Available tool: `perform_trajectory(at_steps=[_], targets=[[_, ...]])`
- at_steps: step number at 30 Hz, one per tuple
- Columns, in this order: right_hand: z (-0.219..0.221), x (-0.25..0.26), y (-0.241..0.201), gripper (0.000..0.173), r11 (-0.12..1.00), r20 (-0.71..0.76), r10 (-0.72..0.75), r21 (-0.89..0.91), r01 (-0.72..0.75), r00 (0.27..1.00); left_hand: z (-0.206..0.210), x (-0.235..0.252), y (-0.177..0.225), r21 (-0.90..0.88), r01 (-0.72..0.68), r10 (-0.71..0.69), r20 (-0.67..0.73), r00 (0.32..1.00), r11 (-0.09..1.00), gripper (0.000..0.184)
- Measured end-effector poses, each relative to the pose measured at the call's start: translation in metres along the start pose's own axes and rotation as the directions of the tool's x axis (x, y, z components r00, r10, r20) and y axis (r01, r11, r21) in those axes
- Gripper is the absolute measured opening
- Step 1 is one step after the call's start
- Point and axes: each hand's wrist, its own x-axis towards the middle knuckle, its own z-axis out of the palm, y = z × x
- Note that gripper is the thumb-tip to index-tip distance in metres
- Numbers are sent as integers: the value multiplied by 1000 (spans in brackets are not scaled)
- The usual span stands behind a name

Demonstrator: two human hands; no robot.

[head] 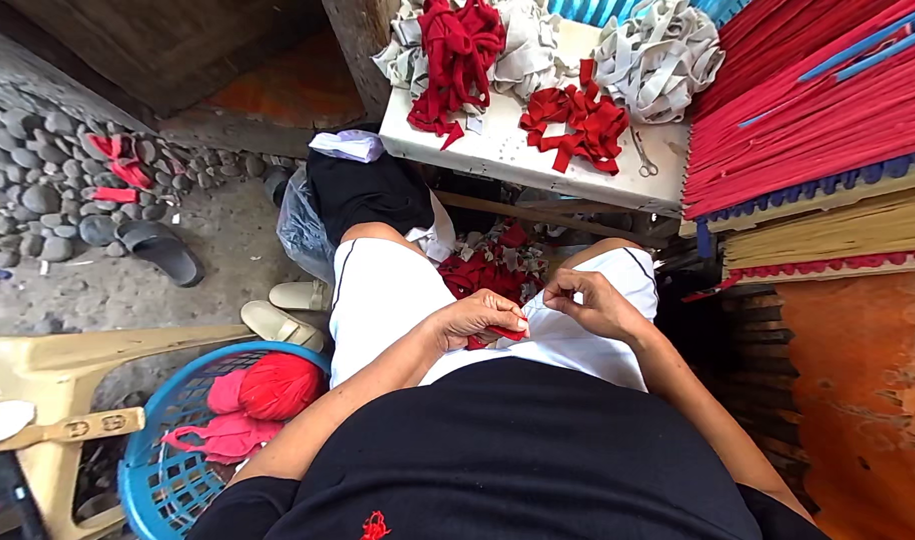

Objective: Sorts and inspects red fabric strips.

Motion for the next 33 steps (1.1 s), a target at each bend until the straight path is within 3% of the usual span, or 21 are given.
perform_trajectory(at_steps=[2,4,6,8,9,12,18,22,23,26,27,30,33], targets=[[-7,3,4,7,997,8,27,-69,-26,1000,1,-1,1,7,-10,10,5,1000,1000,19],[-7,6,6,28,991,27,41,-132,-37,999,0,-1,1,6,-18,18,18,1000,1000,19],[2,8,2,51,999,77,25,-25,-23,997,-1,-1,1,-3,-17,17,30,999,1000,18],[14,11,-3,62,987,169,10,158,-37,986,-2,-1,1,-21,-14,14,33,999,1000,17],[19,11,-3,58,972,213,6,228,-56,977,-2,-1,2,-26,-12,13,32,999,1000,17],[24,10,7,14,939,276,2,330,-96,961,-2,-2,3,-36,-13,15,38,999,999,18],[2,14,6,22,815,250,-31,566,-120,968,-3,-3,3,1,7,-7,29,1000,1000,21],[9,18,4,11,831,177,12,546,-108,984,-4,-2,1,-12,1,0,46,999,1000,20],[12,18,4,17,828,202,19,546,-129,979,-4,-1,1,-18,0,0,46,999,1000,19],[25,17,6,58,812,309,1,555,-181,951,-3,-3,2,-21,-5,6,26,1000,1000,18],[29,16,7,57,810,348,-4,551,-201,938,-3,-4,3,-24,-5,6,17,1000,1000,17],[33,12,15,13,829,394,-31,523,-196,919,-2,-6,5,-6,10,-10,-25,1000,1000,17],[19,15,21,24,809,366,-69,565,-162,928,-3,-6,7,20,27,-26,-37,999,999,17]])
